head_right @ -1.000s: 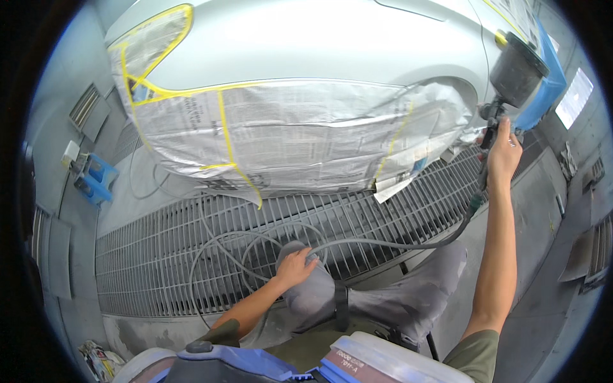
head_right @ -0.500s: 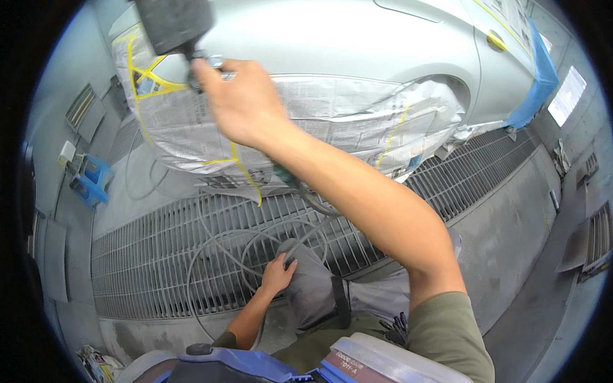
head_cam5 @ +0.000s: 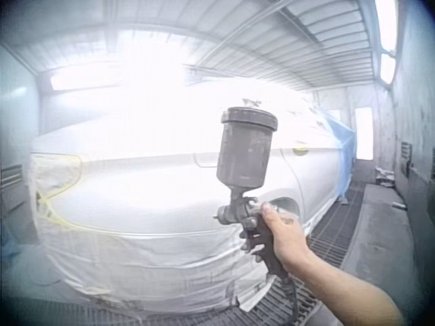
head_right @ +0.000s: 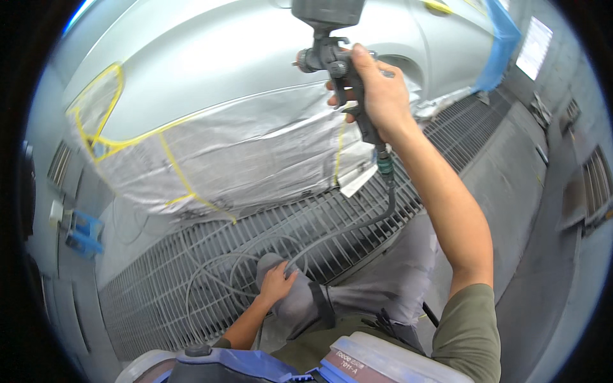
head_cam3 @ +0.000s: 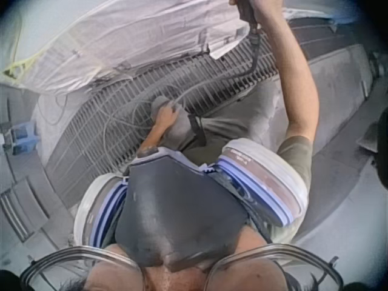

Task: The person wipes the rear quarter panel of a silver car with a yellow cloth, then uses a spray gun to apply paint in even strokes. They repeat wiping and spraying on the same panel, moving around the vehicle to cover different areas.

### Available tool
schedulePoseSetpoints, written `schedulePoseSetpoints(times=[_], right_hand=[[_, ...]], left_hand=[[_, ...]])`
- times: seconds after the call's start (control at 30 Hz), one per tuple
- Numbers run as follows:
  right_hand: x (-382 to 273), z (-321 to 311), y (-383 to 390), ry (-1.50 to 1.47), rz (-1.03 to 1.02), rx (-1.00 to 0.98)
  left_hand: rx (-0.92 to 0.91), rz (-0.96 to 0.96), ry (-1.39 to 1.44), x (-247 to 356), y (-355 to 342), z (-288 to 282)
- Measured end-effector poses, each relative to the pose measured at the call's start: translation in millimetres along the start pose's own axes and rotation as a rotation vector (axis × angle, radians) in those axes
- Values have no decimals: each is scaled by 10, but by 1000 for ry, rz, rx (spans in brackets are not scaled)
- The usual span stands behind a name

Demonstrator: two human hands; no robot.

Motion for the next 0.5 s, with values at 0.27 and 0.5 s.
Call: schedulePoseSetpoints(times=[0.27, 0.5], right_hand=[[303, -2231, -732, 34, 18, 356], [374, -3115, -1269, 207, 6, 690]], left_hand=[[-102, 132, -16, 880, -329, 360], [-104, 140, 75, 1248, -337, 393]])
Point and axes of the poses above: each hand's wrist, its own y-axis away from the middle knuckle, its own z-axis out of the palm, x = y × z, the point moved 8 cm from there along -y, towards the middle knuckle, and after that the axes turned 12 degrees about x, right-handed, at the moved point
